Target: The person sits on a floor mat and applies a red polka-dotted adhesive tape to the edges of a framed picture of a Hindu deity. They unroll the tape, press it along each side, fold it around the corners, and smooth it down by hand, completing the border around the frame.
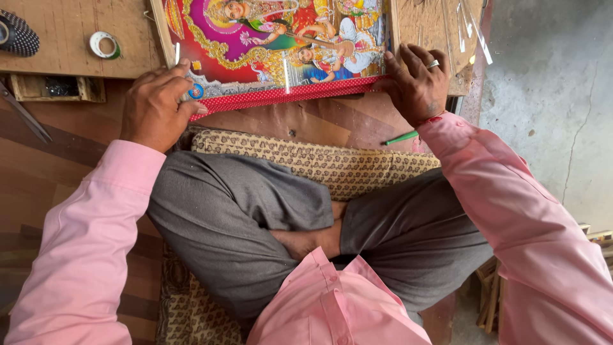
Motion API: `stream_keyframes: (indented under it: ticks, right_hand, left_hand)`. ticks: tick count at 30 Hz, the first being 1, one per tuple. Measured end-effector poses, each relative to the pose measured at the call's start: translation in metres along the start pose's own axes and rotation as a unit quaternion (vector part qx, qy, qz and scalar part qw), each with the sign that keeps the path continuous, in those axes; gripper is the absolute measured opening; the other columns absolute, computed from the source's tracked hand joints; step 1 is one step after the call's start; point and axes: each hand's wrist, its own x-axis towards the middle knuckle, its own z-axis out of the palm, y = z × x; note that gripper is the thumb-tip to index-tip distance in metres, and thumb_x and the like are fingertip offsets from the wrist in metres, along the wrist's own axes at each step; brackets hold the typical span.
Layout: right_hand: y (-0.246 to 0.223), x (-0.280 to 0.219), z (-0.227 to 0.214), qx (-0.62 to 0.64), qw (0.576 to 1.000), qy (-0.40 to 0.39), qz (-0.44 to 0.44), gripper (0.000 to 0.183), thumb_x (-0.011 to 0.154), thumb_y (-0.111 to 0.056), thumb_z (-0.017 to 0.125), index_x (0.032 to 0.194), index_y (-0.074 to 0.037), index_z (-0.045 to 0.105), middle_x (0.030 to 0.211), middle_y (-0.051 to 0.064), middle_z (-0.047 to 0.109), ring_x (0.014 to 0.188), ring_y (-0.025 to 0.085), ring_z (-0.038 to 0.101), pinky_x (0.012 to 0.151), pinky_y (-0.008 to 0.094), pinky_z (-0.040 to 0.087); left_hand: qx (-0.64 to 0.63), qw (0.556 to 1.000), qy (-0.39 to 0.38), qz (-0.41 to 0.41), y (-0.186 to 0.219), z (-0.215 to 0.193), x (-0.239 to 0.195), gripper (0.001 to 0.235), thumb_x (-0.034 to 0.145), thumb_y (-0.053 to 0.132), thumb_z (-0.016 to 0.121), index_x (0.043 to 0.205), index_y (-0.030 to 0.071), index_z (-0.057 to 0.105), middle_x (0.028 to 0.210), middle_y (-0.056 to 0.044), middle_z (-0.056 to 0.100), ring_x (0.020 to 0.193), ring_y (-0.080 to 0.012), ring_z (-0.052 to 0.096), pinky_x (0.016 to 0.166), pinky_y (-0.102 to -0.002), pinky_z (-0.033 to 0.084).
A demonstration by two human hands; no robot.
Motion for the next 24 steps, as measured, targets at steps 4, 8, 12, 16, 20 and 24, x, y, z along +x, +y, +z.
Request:
stream_keyframes:
  ticks: [4,8,12,16,20,24]
  right_hand:
    - [0.000,0.000,0.006,0.001,1.000,0.001,0.014,0.064,0.097,-0.051,0.079,0.147,-0.015,0.060,0.138,0.023,0.067,0.132,0.038,0.062,0.107,0.056,0.041]
    - [-0.018,0.007,-0.010,0.054,0.995,-0.016,0.084,0.064,0.097,-0.057,0.079,0.144,-0.018,0.064,0.143,0.021,0.062,0.139,0.040,0.054,0.115,0.059,0.035]
    - [-0.054,0.039,-0.026,0.062,0.985,-0.091,0.135,0.079,0.098,-0.065,0.070,0.147,-0.005,0.056,0.161,0.026,0.036,0.153,0.043,0.029,0.123,0.062,0.017]
    - [-0.103,0.095,-0.013,0.147,0.964,-0.196,0.107,0.107,0.092,-0.077,0.054,0.162,0.001,0.034,0.171,0.023,0.018,0.160,0.037,0.012,0.129,0.055,0.009]
    - [-0.126,0.126,-0.005,0.110,0.968,-0.228,0.004,0.106,0.097,-0.077,0.040,0.165,0.002,0.022,0.172,0.022,0.018,0.160,0.037,0.011,0.128,0.052,0.005]
    - [-0.129,0.127,0.002,0.100,0.963,-0.249,-0.009,0.105,0.100,-0.075,0.036,0.165,0.005,0.020,0.173,0.023,0.016,0.161,0.036,0.011,0.130,0.052,0.004]
  left_hand:
    - [-0.002,1.000,0.000,0.002,0.004,-0.003,0.002,0.035,0.082,0.017,0.089,0.106,-0.002,0.071,0.141,-0.018,0.068,0.125,-0.0347,0.067,0.107,-0.044,0.053]
    - [-0.020,0.999,0.012,-0.030,0.015,-0.004,0.001,0.040,0.079,0.020,0.091,0.105,-0.002,0.070,0.143,-0.020,0.066,0.122,-0.0369,0.066,0.103,-0.044,0.053]
    - [-0.012,0.998,0.053,-0.019,0.019,0.003,0.002,0.045,0.076,0.027,0.096,0.094,-0.002,0.067,0.138,-0.022,0.066,0.121,-0.0387,0.065,0.102,-0.045,0.052]
    - [0.011,0.998,0.050,-0.028,0.019,0.007,0.003,0.042,0.075,0.022,0.094,0.098,-0.003,0.069,0.138,-0.020,0.068,0.120,-0.0371,0.066,0.102,-0.045,0.053]
    - [0.005,0.998,0.055,-0.027,0.018,0.008,0.005,0.049,0.073,0.025,0.095,0.101,-0.005,0.068,0.136,-0.022,0.067,0.119,-0.0380,0.066,0.102,-0.045,0.053]
    - [-0.015,0.998,0.029,-0.056,0.011,0.013,0.002,0.051,0.074,0.025,0.095,0.107,-0.005,0.068,0.138,-0.021,0.067,0.119,-0.0400,0.064,0.102,-0.046,0.051]
